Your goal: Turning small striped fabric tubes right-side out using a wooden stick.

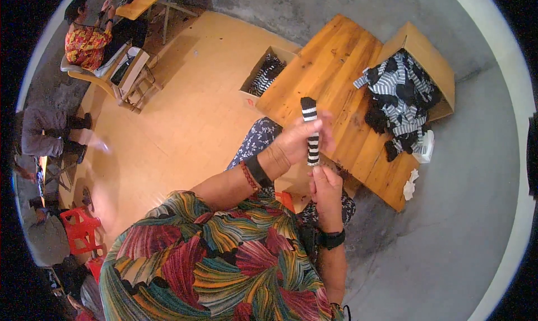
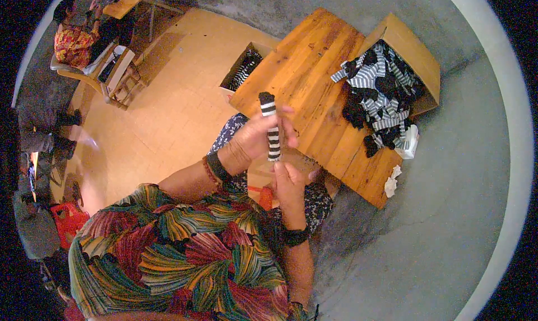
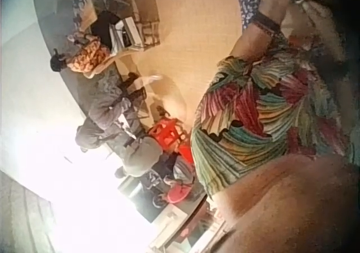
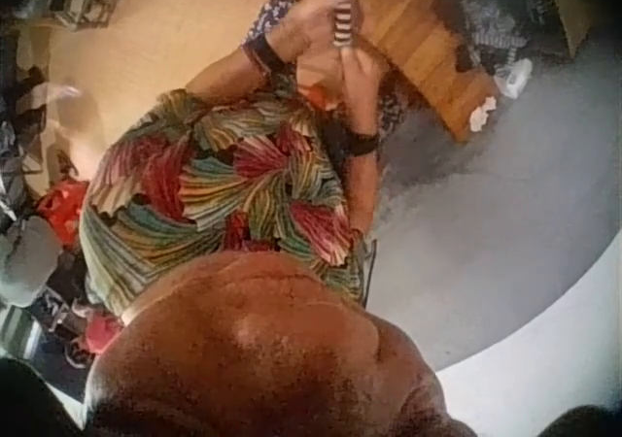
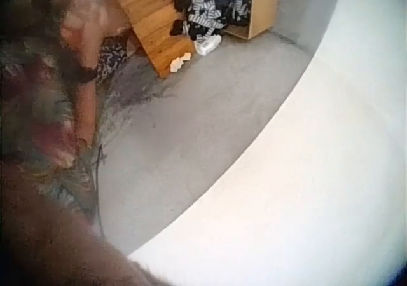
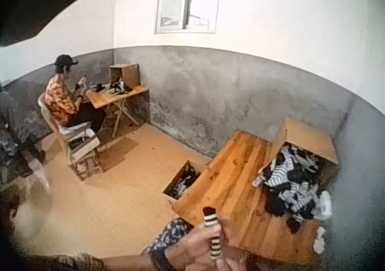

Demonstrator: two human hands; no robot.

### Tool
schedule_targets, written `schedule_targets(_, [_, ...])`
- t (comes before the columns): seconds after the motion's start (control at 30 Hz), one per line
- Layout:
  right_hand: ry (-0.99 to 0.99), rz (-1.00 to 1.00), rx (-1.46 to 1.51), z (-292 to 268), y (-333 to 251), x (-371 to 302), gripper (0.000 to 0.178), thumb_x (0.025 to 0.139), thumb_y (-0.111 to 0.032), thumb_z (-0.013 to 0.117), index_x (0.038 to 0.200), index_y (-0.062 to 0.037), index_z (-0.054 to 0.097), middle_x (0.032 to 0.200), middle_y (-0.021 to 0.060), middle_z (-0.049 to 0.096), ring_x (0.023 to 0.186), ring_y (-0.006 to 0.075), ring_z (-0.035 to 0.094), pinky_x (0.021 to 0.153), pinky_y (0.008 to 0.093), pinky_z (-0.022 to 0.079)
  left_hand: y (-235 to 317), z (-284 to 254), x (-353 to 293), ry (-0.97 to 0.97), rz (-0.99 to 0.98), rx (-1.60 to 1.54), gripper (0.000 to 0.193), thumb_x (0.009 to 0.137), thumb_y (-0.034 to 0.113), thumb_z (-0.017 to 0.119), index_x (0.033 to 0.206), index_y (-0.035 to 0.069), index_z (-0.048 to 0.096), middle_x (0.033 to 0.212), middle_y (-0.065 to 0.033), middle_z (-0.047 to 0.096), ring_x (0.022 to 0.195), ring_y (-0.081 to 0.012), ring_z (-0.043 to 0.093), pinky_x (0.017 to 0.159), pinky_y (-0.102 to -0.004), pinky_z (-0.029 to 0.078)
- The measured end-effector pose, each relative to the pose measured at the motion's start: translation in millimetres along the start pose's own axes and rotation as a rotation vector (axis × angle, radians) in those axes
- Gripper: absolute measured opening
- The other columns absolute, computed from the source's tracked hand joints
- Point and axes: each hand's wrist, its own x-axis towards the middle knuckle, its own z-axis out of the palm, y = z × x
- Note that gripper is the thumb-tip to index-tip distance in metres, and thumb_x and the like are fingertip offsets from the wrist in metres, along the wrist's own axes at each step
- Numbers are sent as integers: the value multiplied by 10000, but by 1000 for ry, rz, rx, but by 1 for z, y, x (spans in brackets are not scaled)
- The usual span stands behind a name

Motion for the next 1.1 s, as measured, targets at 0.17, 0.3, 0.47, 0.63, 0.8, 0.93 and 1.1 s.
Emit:
schedule_targets(0.17, [26, -28, 31, 0, -4, -5, 240, 865, -240, 470, 745, -38, 521, 494, -36, 386, 386, 40, 299, 356, 188, 228, 10, -16, 19, -232, 88, -75, 330, 830, 428, 468, 856, 99, 482, 624, -39, 485, 566, -196, 495, 513, -318, 417])
schedule_targets(0.3, [-36, 46, 205, -6, 1, -7, 223, 864, -228, 479, 772, -38, 549, 514, -53, 372, 442, 34, 318, 396, 187, 241, 1, 2, 15, -207, 31, -369, 299, 837, 399, 481, 798, 103, 477, 558, -14, 475, 424, -144, 422, 406, -277, 380])
schedule_targets(0.47, [-110, 121, 359, -12, -9, -5, 206, 864, -208, 476, 769, -36, 538, 510, -53, 370, 431, 36, 317, 387, 184, 234, -9, 18, 8, -32, 226, -123, 155, 825, 204, 544, 790, 109, 427, 487, 14, 394, 333, -89, 326, 311, -215, 263])
schedule_targets(0.63, [-59, 79, 399, 1, -16, 2, 190, 864, -221, 478, 775, -56, 513, 487, -36, 383, 380, 52, 305, 366, 196, 247, -25, 19, -1, 83, 279, 141, 151, 812, 151, 544, 805, 90, 405, 475, 19, 337, 359, -88, 326, 342, -224, 273])
schedule_targets(0.8, [116, -118, 178, 9, 8, 10, 169, 854, -206, 491, 759, -73, 532, 520, -34, 434, 401, 31, 342, 363, 170, 253, -18, 5, 1, 1, 142, 152, 256, 810, 170, 542, 1023, 62, 449, 564, -23, 463, 442, -134, 460, 429, -247, 402])
schedule_targets(0.93, [-4, 39, 215, -3, -1, 4, 154, 847, -201, 500, 781, -68, 538, 515, -36, 425, 396, 32, 339, 357, 169, 250, 11, 2, 12, -111, 128, -92, 327, 824, 287, 522, 1056, 69, 448, 702, -84, 548, 563, -194, 535, 511, -321, 484])
schedule_targets(1.1, [-22, 41, 229, -5, 2, -2, 152, 848, -201, 500, 802, -61, 536, 508, -37, 409, 391, 37, 320, 354, 180, 237, 17, 2, 20, -179, 241, -178, 171, 823, 207, 533, 901, 67, 471, 647, -75, 541, 472, -160, 505, 414, -266, 433])
